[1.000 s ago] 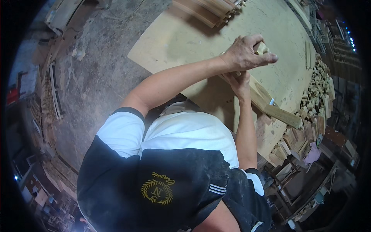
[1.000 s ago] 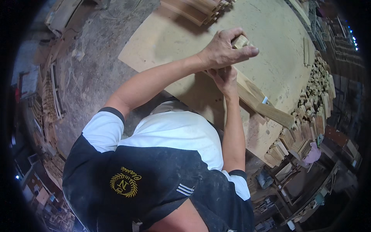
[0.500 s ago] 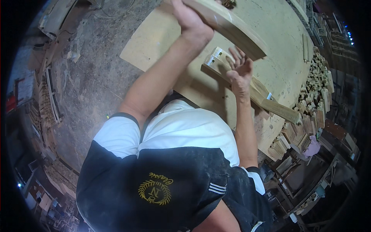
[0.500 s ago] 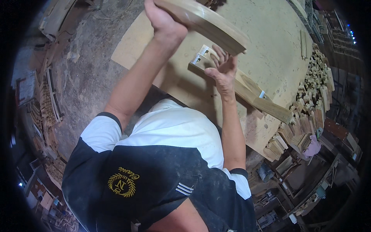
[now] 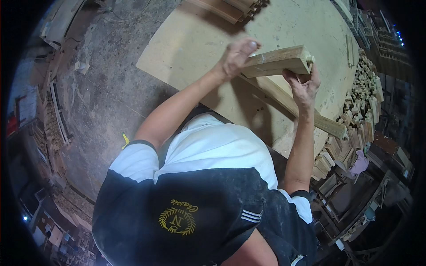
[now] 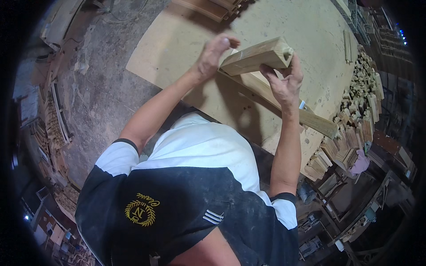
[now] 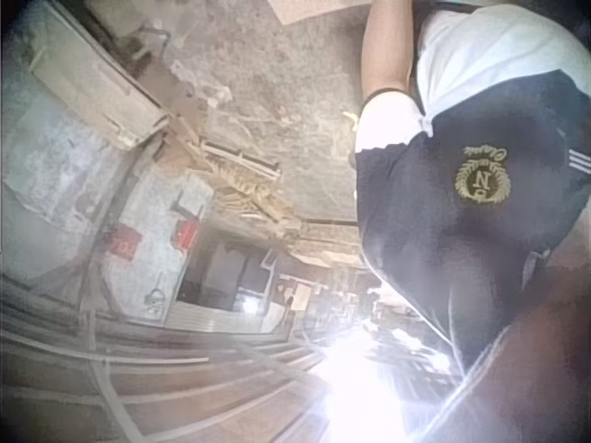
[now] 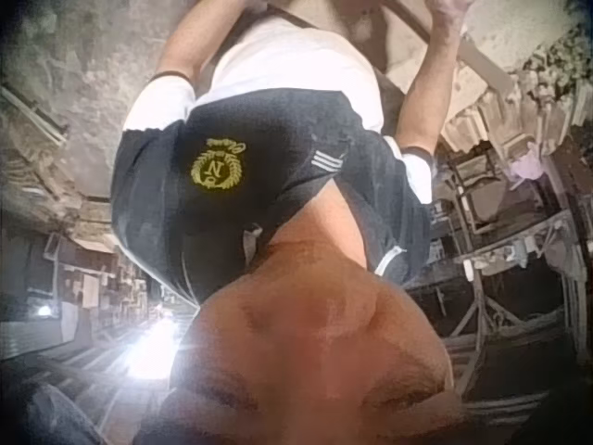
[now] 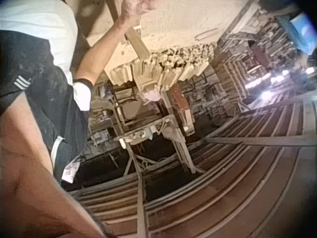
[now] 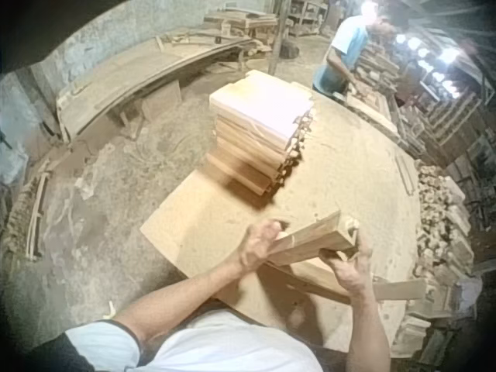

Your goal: Assembling and inspecting wooden frame components on a workbench in a furniture factory.

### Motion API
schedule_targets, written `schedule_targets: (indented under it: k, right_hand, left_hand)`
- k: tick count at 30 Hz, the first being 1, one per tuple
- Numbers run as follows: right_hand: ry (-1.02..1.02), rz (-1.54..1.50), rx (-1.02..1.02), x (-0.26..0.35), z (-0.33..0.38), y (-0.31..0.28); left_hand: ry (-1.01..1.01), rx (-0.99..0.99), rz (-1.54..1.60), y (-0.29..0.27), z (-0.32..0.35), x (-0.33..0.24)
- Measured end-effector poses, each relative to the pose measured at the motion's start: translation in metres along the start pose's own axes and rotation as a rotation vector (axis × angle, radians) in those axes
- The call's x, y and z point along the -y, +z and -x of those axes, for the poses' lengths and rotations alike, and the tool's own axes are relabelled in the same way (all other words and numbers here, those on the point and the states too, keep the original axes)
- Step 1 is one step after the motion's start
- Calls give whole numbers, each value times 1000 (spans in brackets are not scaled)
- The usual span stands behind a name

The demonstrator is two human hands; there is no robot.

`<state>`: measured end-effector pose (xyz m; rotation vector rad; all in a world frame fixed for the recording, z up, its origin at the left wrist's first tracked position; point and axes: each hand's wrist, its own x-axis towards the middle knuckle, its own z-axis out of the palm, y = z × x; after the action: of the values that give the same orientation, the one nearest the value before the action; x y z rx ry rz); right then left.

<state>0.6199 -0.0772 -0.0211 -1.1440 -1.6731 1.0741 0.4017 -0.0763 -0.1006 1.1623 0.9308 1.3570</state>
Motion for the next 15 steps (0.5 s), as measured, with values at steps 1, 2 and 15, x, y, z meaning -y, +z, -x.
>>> schedule_targets:
  k: [1, 2, 15]
  right_hand:
    - [-16, 80, 24, 6, -3, 1]
    - [-93, 127, 55, 11, -6, 2]
    - [-256, 378, 122, 14, 4, 28]
  left_hand:
    - [56, 34, -74, 7, 0, 0]
    - [112, 67, -148, 13, 0, -3]
    - [653, -166, -642, 27, 11, 56]
